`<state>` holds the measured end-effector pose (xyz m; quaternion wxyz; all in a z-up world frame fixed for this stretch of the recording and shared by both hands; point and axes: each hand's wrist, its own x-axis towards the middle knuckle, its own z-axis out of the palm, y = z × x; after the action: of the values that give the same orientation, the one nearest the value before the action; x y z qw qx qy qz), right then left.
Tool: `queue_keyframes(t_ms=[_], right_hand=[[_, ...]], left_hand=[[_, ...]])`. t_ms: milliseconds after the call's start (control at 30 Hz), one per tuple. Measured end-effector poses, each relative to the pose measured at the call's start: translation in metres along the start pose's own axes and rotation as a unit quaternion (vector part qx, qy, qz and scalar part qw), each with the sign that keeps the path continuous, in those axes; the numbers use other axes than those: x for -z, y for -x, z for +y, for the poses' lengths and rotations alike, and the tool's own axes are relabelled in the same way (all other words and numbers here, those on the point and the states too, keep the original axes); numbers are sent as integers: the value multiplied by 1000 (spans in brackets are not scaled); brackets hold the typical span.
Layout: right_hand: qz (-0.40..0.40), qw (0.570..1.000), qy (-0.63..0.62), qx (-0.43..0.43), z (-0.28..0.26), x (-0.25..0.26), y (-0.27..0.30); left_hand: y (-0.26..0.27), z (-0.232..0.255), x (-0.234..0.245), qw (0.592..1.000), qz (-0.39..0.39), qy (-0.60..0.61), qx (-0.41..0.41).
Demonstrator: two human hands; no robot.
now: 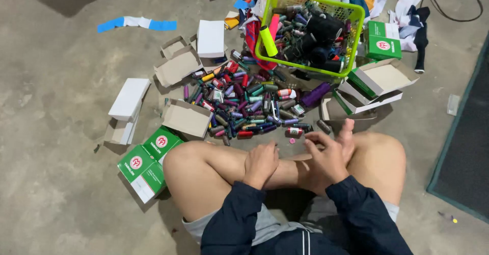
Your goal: The person sits on the floor and organizes colorful thread spools into small cardboard boxes. They pick up spools from a large pile and a green basket, place them into the boxes, and occasionally close the boxes. The person also handles a green box labeled 'YAMALON' and a purple thread spool.
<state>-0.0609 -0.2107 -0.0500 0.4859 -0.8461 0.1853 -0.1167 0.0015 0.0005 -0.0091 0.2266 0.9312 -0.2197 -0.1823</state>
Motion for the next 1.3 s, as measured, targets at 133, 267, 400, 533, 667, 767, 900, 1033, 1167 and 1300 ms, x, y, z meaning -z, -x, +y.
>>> queue_keyframes(t_ms=[133, 267, 400, 533, 667, 767, 900, 1033, 1167, 1300], right_hand=[[75, 917, 388, 53, -28, 14, -40], [-167, 916, 365, -20, 105, -35, -114], [-317, 822, 464, -92, 161, -69, -131], [-323, 808, 481, -109, 117, -76, -113], [-287, 812, 508, -26, 147, -88, -129], [-227, 846, 482, 21, 120, -78, -114], [-142, 954, 266, -1, 7, -40, -89], [-130, 985, 105, -39, -50, -13, -70], [-227, 939, 257, -15, 2, -19, -83], [-382, 853, 356, -21, 53, -53, -95]], left_hand=[[-23, -7, -17, 1000, -11, 18, 22], [-26, -4, -11, 999, -7, 36, 32], [-20, -11, -13, 999, -10, 33, 37], [-14, -5, -2, 997, 8, 70, 32], [-22, -7, -2, 997, -2, 67, 30], [-21, -9, -7, 997, -2, 70, 36], [-16, -5, 5, 996, 3, 82, 45], [-23, -10, -7, 997, 11, 60, 54], [-28, -6, -6, 999, 18, 46, 20], [-37, -16, -18, 999, 3, 26, 20]])
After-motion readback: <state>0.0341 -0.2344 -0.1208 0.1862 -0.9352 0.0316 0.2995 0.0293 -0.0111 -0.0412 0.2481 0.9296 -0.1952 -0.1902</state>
